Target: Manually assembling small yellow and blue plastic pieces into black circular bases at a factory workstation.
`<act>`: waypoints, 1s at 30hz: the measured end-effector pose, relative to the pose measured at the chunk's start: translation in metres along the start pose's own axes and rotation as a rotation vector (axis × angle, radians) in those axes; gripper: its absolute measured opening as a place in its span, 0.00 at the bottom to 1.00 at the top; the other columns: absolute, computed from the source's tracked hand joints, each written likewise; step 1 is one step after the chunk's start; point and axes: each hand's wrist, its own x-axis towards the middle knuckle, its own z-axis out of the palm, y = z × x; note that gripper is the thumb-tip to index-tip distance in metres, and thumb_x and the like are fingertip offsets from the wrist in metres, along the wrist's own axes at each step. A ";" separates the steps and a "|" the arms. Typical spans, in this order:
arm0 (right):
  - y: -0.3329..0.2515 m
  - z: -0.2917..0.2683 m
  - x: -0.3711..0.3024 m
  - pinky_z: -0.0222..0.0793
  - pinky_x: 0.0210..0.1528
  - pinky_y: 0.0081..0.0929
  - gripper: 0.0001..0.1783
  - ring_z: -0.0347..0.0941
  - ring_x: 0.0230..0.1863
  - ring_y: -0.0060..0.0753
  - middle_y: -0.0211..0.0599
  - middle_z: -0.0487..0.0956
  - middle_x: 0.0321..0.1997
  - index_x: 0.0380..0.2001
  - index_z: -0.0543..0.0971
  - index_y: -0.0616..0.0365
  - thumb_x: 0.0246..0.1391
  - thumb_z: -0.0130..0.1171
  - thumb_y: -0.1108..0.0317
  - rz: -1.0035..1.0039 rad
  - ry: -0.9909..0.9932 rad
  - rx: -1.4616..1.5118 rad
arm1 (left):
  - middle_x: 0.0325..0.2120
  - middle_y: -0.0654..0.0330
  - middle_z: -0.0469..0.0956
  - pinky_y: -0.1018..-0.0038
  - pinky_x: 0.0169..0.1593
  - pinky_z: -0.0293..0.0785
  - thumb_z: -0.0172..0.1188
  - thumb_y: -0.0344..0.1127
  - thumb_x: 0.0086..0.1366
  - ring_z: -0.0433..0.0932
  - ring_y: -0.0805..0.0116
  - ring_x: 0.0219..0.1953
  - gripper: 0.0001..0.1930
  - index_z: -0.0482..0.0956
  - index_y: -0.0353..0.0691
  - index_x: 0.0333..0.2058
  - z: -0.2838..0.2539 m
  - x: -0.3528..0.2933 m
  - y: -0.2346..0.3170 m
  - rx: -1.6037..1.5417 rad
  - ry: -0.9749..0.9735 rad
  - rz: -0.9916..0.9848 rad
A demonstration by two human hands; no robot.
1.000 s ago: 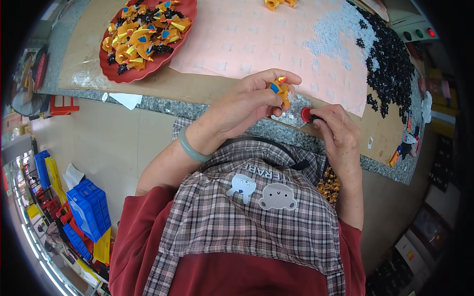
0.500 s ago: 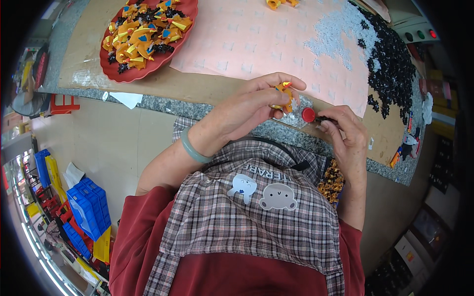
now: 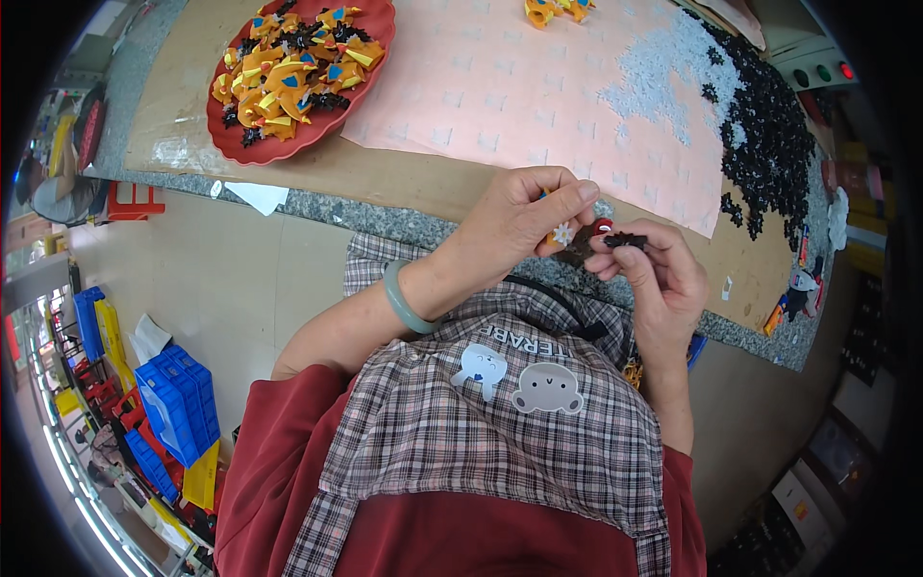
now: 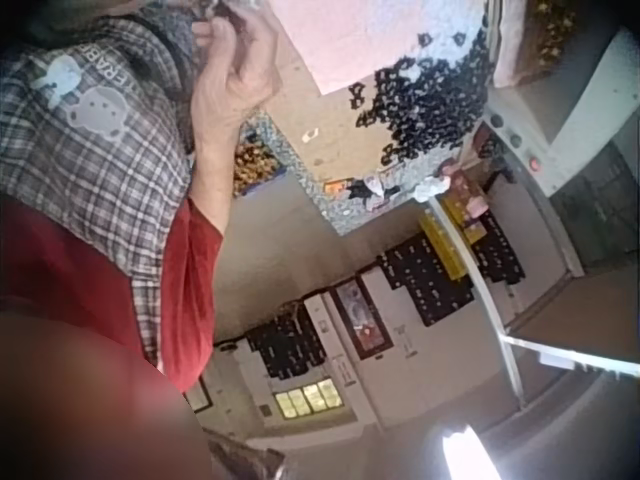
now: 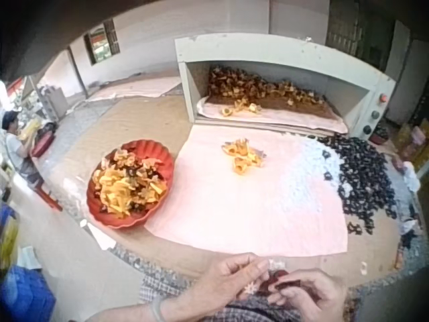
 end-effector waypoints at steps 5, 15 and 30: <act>0.011 0.010 -0.005 0.75 0.29 0.22 0.07 0.81 0.28 0.27 0.41 0.82 0.30 0.39 0.76 0.65 0.57 0.59 0.77 -0.199 0.009 -0.300 | 0.19 0.69 0.71 0.86 0.19 0.55 0.56 0.43 0.70 0.63 0.85 0.16 0.15 0.78 0.40 0.28 0.004 -0.001 0.003 0.134 0.041 0.029; 0.014 0.011 -0.004 0.73 0.26 0.27 0.12 0.80 0.24 0.35 0.40 0.81 0.27 0.38 0.78 0.61 0.50 0.66 0.75 -0.425 -0.042 -0.613 | 0.20 0.69 0.73 0.87 0.19 0.56 0.57 0.43 0.69 0.64 0.87 0.17 0.15 0.78 0.39 0.28 0.006 -0.002 0.002 0.188 0.070 0.012; 0.010 0.014 -0.004 0.73 0.26 0.32 0.16 0.78 0.25 0.42 0.45 0.79 0.27 0.40 0.78 0.65 0.44 0.65 0.81 -0.623 -0.064 -0.860 | 0.17 0.67 0.72 0.81 0.24 0.61 0.59 0.36 0.66 0.65 0.84 0.22 0.12 0.79 0.32 0.28 0.008 -0.004 0.008 0.644 0.167 0.246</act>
